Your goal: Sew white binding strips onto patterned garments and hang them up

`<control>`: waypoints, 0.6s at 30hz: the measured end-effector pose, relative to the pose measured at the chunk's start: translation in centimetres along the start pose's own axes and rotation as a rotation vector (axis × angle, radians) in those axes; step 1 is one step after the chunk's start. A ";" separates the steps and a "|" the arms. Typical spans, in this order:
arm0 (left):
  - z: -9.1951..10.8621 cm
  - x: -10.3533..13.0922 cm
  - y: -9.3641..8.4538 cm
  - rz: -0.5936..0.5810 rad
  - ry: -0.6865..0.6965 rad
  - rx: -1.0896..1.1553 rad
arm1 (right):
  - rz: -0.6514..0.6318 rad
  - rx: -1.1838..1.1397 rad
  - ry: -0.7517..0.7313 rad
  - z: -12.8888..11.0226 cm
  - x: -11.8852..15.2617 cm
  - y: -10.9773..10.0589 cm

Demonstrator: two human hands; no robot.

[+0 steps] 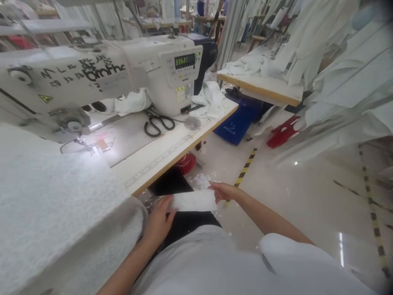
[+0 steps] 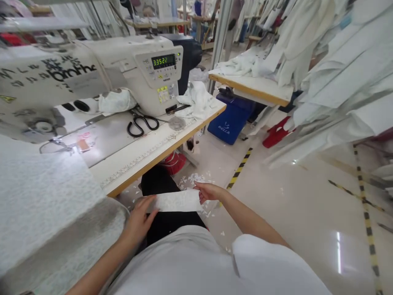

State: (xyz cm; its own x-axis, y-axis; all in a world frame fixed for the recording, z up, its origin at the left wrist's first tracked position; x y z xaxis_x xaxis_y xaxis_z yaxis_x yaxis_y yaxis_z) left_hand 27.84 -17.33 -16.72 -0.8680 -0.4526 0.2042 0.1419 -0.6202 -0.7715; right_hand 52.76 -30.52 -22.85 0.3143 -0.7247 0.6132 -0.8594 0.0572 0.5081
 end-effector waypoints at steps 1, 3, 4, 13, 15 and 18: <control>0.5 -0.7 0.3 -0.012 0.014 -0.040 | 0.035 0.006 -0.018 0.3 0.0 0.0; 1.1 -1.9 0.7 -0.016 0.023 -0.085 | 0.133 0.031 -0.072 1.1 -0.3 0.5; 1.1 -2.3 0.8 -0.019 0.026 -0.090 | 0.199 0.048 -0.107 1.5 -0.6 0.9; -0.3 -2.7 -0.2 -0.061 0.009 -0.022 | 0.678 0.308 -0.334 1.8 -2.6 2.6; -1.3 -2.5 -0.7 -0.007 -0.071 0.014 | 0.719 0.385 -0.369 1.0 -2.0 2.0; -3.3 -1.8 -1.7 0.122 -0.240 0.084 | 0.806 0.498 -0.418 -0.2 -0.6 0.9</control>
State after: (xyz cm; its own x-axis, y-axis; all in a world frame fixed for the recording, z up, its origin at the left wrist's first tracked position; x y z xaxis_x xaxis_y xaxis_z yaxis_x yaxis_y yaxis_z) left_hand 27.57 -13.31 -17.78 -0.7060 -0.6598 0.2572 0.2865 -0.5982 -0.7484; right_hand 51.87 -29.89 -22.69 -0.5117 -0.7833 0.3530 -0.8520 0.4097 -0.3259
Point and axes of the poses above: each hand's wrist, its own x-axis away from the middle knuckle, its own y-axis out of the palm, z = x × y, the point moved 2 cm from there along -x, towards the middle knuckle, and after that the axes turned 14 degrees about -z, right-handed, at the moved point
